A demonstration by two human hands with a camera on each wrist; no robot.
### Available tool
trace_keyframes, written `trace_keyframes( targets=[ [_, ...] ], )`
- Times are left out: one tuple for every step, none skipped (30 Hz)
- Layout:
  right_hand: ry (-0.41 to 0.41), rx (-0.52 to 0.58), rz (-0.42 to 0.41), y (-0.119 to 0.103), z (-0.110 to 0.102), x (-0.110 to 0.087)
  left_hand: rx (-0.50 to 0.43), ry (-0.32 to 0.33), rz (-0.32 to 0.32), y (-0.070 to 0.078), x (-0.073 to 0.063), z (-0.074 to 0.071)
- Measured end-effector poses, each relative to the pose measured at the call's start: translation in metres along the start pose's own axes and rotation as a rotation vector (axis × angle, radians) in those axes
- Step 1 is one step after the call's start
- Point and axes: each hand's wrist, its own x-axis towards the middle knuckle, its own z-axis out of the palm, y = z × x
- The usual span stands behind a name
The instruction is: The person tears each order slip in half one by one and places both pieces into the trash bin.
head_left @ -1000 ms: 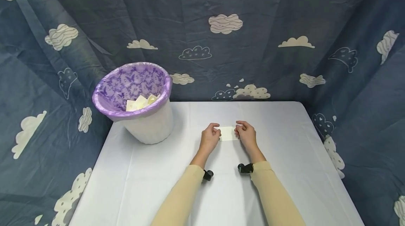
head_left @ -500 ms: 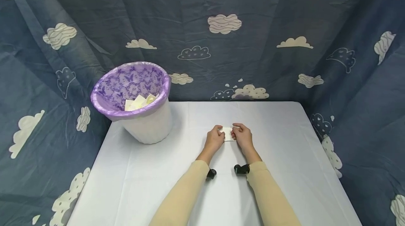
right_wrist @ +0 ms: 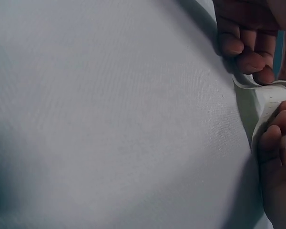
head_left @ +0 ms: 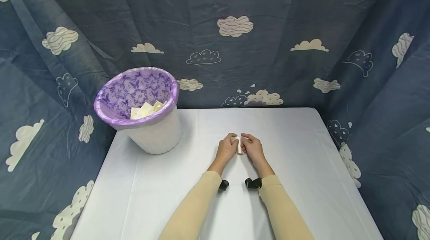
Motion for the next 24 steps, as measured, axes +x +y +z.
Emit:
trace_keyframes(
  targets=[
    [-0.007, -0.012, -0.005, -0.001, 0.001, -0.001, 0.001, 0.005, 0.003, 0.000, 0.000, -0.001],
    [-0.014, -0.029, -0.011, -0.001, 0.002, -0.001, 0.001, 0.009, 0.004, 0.000, -0.001, -0.001],
    [-0.021, -0.045, -0.018, -0.001, 0.002, -0.001, 0.002, 0.016, 0.010, 0.001, -0.001, -0.002],
    [-0.029, -0.060, -0.027, -0.002, 0.003, -0.001, 0.003, 0.022, 0.013, 0.001, -0.002, -0.003],
    [-0.036, -0.076, -0.035, -0.002, 0.003, -0.002, 0.001, 0.027, 0.018, 0.002, -0.002, -0.004],
    [-0.042, -0.090, -0.042, -0.003, 0.004, -0.002, -0.001, 0.032, 0.024, 0.002, -0.003, -0.005],
    [-0.044, -0.105, -0.048, -0.003, 0.004, -0.002, -0.002, 0.037, 0.030, 0.002, -0.003, -0.005],
    [-0.049, -0.119, -0.053, -0.003, 0.004, -0.002, -0.004, 0.043, 0.040, 0.002, -0.004, -0.006],
    [-0.051, -0.123, -0.059, -0.003, 0.004, -0.003, 0.001, 0.052, 0.051, 0.002, -0.004, -0.007],
    [-0.053, -0.124, -0.063, -0.003, 0.004, -0.003, 0.009, 0.061, 0.061, 0.002, -0.005, -0.008],
    [-0.052, -0.123, -0.066, -0.003, 0.004, -0.004, 0.017, 0.069, 0.072, 0.002, -0.006, -0.009],
    [-0.054, -0.121, -0.067, -0.003, 0.004, -0.005, 0.022, 0.075, 0.080, 0.002, -0.006, -0.009],
    [-0.060, -0.121, -0.068, -0.003, 0.004, -0.006, 0.032, 0.081, 0.085, 0.002, -0.007, -0.010],
    [-0.069, -0.124, -0.071, -0.004, 0.005, -0.006, 0.037, 0.085, 0.088, 0.001, -0.008, -0.011],
    [-0.078, -0.124, -0.073, -0.004, 0.005, -0.007, 0.044, 0.088, 0.086, 0.000, -0.009, -0.012],
    [-0.091, -0.125, -0.073, -0.004, 0.006, -0.008, 0.046, 0.086, 0.083, -0.001, -0.010, -0.013],
    [-0.102, -0.130, -0.074, -0.004, 0.006, -0.009, 0.043, 0.084, 0.082, -0.002, -0.011, -0.014],
    [-0.115, -0.133, -0.076, -0.004, 0.007, -0.009, 0.041, 0.081, 0.079, -0.003, -0.012, -0.015],
    [-0.127, -0.138, -0.081, -0.004, 0.008, -0.010, 0.037, 0.079, 0.077, -0.003, -0.013, -0.016],
    [-0.136, -0.138, -0.083, -0.005, 0.008, -0.010, 0.031, 0.079, 0.077, -0.004, -0.015, -0.017],
    [-0.145, -0.141, -0.088, -0.006, 0.008, -0.011, 0.024, 0.080, 0.077, -0.005, -0.016, -0.018],
    [-0.153, -0.143, -0.092, -0.007, 0.008, -0.011, 0.017, 0.083, 0.082, -0.005, -0.017, -0.019],
    [-0.163, -0.146, -0.097, -0.009, 0.008, -0.012, 0.008, 0.085, 0.085, -0.005, -0.018, -0.020],
    [-0.174, -0.146, -0.098, -0.012, 0.008, -0.013, 0.002, 0.087, 0.085, -0.004, -0.019, -0.022]
  ],
)
